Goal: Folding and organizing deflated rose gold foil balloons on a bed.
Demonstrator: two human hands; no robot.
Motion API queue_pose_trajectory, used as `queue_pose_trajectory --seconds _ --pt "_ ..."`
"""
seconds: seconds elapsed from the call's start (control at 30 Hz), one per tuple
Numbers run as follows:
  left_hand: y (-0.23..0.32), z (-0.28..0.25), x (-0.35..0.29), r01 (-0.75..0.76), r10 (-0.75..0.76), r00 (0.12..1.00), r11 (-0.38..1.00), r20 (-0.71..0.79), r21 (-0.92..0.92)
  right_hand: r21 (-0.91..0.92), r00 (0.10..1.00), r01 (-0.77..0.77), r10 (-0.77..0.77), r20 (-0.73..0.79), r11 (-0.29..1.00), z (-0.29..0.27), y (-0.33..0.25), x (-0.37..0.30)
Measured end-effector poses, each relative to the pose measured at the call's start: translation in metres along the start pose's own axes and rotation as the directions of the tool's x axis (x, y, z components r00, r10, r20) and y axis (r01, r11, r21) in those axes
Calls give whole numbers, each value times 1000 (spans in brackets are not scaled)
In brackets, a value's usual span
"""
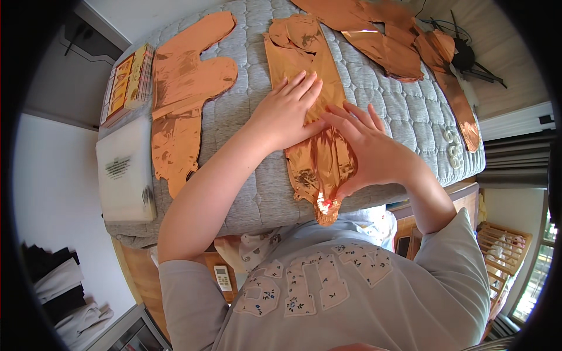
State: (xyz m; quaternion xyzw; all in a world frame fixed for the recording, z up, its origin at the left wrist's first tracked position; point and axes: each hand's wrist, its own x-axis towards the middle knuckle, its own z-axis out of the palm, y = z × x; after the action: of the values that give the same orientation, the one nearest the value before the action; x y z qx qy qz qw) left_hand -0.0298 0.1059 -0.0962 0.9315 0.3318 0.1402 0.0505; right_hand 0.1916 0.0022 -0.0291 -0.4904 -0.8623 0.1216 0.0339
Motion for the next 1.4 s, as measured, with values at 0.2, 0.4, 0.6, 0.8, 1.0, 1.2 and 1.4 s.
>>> queue_pose_trajectory --seconds 0.2,0.4,0.6,0.8,1.0,1.2,1.4 --pt "1 -2 0 4 -4 1000 1000 5 7 212 958 128 -65 -278 969 -9 34 -1" --pt "0 -4 0 -15 12 999 997 -49 -71 136 940 249 -205 -271 959 5 46 1" --pt "1 -9 -2 -59 58 997 998 43 21 216 960 246 -206 -192 945 3 44 -3" --pt "30 -11 -28 -67 64 994 997 84 26 252 922 359 -300 -244 899 11 33 -30" --pt "49 -14 -47 -75 75 993 997 87 4 97 856 470 -426 -292 877 21 15 -40" --pt "50 -15 -48 -77 71 992 996 105 46 127 826 513 -447 -345 849 29 14 -39" --pt "39 -26 -43 130 -79 991 703 104 -699 159 834 517 -452 -316 841 31 17 -42"
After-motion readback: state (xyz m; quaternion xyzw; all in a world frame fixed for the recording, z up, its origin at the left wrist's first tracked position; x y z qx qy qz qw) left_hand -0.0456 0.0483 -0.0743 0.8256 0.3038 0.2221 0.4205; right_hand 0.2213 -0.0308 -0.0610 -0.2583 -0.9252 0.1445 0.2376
